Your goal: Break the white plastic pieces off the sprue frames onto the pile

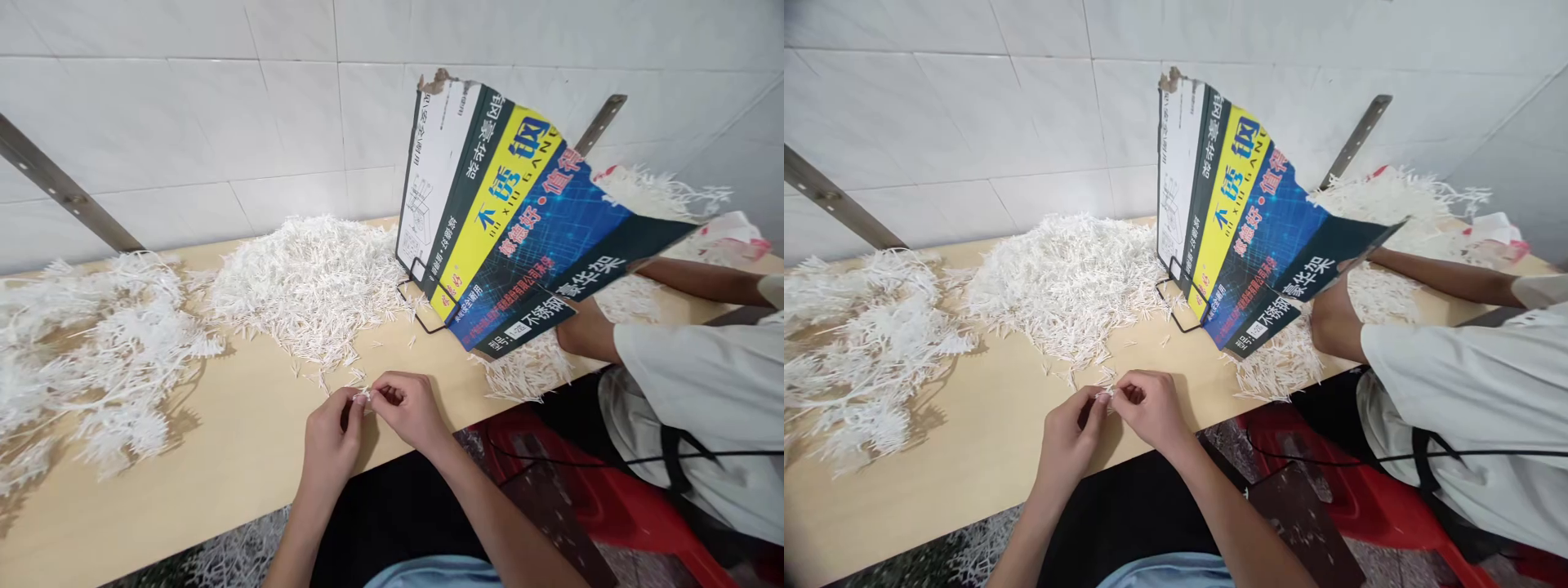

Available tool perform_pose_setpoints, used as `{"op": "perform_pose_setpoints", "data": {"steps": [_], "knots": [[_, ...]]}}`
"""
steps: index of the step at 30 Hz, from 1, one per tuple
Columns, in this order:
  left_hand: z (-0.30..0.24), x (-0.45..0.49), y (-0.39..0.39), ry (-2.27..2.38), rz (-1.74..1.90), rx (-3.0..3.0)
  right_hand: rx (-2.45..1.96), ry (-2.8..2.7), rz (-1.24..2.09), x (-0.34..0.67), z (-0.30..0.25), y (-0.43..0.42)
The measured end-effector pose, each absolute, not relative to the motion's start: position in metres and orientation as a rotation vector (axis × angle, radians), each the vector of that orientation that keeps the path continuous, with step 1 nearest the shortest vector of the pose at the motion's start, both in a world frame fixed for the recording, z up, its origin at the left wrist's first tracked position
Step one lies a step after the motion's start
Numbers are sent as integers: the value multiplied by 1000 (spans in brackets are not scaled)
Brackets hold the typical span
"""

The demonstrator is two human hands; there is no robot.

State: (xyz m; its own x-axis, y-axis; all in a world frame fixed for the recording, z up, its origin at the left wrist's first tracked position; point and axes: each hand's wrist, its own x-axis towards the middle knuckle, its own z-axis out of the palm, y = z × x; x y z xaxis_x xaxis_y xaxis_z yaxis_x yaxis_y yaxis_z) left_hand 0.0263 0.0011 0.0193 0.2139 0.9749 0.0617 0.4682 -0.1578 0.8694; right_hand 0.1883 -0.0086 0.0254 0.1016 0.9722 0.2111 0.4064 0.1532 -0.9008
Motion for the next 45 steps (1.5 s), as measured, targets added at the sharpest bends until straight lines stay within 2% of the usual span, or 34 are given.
{"op": "perform_pose_setpoints", "data": {"steps": [10, 18, 24, 30, 36, 45], "knots": [[20, 22, -4, 1298, 922, 1749, -1428, -1503, 678, 187, 22, -7], [8, 21, -2, 1572, 1166, 1402, -1436, -1514, 759, 193, 20, -9], [14, 25, -3, 1529, 1226, 1697, -1431, -1604, 707, 192, 20, -10], [16, 27, -3, 1372, 1169, 1826, -1383, -1708, 603, 189, 25, -13], [12, 27, 1, 1623, 1169, 1480, -1454, -1741, 547, 186, 25, -11], [22, 23, 0, 1657, 1136, 1339, -1515, -1854, 497, 186, 25, -11]]}}
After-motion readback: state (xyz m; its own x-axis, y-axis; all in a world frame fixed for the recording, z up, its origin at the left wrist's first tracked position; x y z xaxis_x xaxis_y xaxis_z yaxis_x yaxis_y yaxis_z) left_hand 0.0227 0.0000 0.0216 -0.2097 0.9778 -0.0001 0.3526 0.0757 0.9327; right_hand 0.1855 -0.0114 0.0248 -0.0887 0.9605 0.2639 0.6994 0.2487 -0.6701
